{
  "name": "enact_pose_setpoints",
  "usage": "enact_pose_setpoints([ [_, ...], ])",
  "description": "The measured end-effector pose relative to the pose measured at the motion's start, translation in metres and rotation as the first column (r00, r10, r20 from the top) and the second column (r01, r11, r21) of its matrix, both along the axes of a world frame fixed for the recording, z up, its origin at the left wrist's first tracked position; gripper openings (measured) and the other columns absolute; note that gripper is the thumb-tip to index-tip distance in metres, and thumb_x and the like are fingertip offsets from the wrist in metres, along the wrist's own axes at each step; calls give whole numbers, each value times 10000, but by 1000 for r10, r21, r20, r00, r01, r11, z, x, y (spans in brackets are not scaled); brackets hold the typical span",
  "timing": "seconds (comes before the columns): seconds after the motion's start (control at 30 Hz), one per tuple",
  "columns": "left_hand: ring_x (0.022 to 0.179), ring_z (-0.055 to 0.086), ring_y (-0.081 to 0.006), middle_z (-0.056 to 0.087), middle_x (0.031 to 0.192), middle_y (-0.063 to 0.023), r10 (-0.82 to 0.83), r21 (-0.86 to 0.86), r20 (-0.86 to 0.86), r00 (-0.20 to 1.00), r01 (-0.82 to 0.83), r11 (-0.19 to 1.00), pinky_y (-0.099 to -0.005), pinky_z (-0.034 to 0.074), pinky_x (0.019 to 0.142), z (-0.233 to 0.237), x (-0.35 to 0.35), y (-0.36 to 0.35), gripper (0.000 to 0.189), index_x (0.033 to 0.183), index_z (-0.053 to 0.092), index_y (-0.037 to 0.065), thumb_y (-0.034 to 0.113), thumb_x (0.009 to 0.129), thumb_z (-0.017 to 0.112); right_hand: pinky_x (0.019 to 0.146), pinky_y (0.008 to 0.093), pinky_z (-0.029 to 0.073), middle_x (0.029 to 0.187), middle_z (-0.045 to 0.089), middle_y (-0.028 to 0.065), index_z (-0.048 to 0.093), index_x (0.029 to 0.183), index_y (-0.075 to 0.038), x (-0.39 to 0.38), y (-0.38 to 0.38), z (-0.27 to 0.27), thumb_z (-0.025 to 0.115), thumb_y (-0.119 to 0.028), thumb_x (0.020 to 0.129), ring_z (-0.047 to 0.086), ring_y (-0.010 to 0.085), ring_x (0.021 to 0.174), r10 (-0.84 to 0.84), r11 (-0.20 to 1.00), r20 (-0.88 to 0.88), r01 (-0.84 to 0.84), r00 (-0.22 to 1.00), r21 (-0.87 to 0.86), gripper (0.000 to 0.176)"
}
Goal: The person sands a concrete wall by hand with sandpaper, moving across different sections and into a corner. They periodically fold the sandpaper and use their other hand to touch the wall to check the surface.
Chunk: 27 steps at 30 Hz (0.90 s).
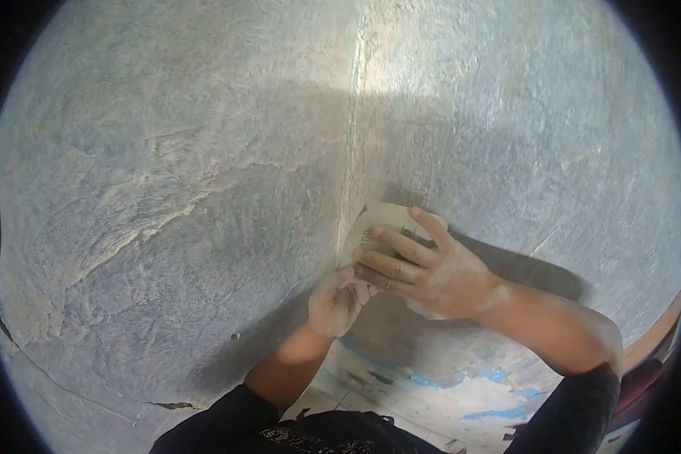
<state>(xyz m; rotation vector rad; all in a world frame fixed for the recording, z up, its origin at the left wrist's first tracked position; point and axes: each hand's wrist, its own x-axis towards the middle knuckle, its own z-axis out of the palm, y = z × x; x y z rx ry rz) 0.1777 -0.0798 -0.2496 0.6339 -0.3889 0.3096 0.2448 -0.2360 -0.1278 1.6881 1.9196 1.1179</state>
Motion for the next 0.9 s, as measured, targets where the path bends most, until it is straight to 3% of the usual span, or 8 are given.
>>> enact_pose_setpoints([
  [0.1, 1036, 551, -178, 571, 1160, -86, -121, 135, 140, 983, 103, 986, -374, 451, 884, -11, 30, 11, 367, 1274, 480, 1, 221, 1002, 370, 1127, 535, 262, 1415, 459, -78, 617, 1243, -269, 7, -1, 25, 633, -319, 741, 357, 184, 1353, -18, 992, -82, 7, 996, -130, 505],
  [0.27, 1036, 538, -199, 543, 1224, -90, 88, 282, -21, 996, -78, 956, -360, 448, 857, 24, 47, 2, 501, 1382, 399, 12, 195, 918, 445, 1185, 455, 205, 1438, 453, -86, 647, 1184, -297, 27, -7, 55, 576, -218, 794, 304, 205, 1401, -89, 966, 87, 107, 992, -234, 405],
  [0.4, 1121, 488, -206, 496, 1290, -86, 149, 302, 55, 987, -159, 940, -357, 429, 911, 35, 56, -3, 530, 1397, 384, 33, 142, 888, 487, 1194, 449, 177, 1443, 454, -76, 616, 1241, -247, 60, -7, 98, 541, -118, 863, 291, 192, 1410, -104, 993, 268, 116, 958, -27, 407],
  [0.5, 1227, 428, -260, 421, 1378, -121, 457, 542, 211, 864, -492, 681, -386, 381, 1007, 27, 70, -7, 590, 1408, 352, 24, 100, 855, 540, 1155, 434, 267, 1419, 490, -62, 572, 1299, -249, 68, 2, 154, 546, -45, 845, 376, 203, 1366, -203, 971, 373, 138, 905, 193, 498],
  [0.57, 1314, 340, -364, 352, 1427, -186, 587, 518, 691, 422, -855, 5, -456, 305, 1081, 27, 79, -5, 656, 1421, 323, 24, 109, 829, 592, 1130, 427, 321, 1395, 518, -22, 574, 1287, -213, 69, 3, 192, 502, 3, 842, 460, 226, 1307, -209, 817, 383, -54, 900, 574, 500],
  [0.67, 1361, 233, -478, 268, 1462, -258, 539, 518, 769, 344, -830, -209, -546, 211, 1110, 24, 91, -1, 729, 1427, 300, 7, 184, 806, 636, 1127, 427, 330, 1353, 555, 23, 587, 1265, -197, 103, 16, 192, 470, 45, 813, 533, 252, 1232, -117, 826, 438, -158, 891, 542, 525],
  [0.77, 1369, 151, -539, 193, 1492, -299, 578, 558, 749, 323, -777, -290, -648, 130, 1085, 1, 118, 11, 812, 1434, 272, -27, 294, 799, 664, 1117, 384, 350, 1351, 541, 57, 594, 1241, -132, 91, 29, 147, 541, -31, 795, 444, 203, 1309, -133, 991, 300, 124, 945, 49, 460],
  [0.9, 1380, 113, -546, 160, 1502, -322, 544, 586, 767, 340, -717, -378, -702, 82, 1055, -13, 131, 22, 865, 1428, 261, -66, 386, 805, 656, 1160, 422, 279, 1355, 546, 39, 601, 1248, -130, 92, 32, 198, 637, -328, 847, 440, 260, 1322, -331, 897, 267, 214, 905, 386, 448],
])
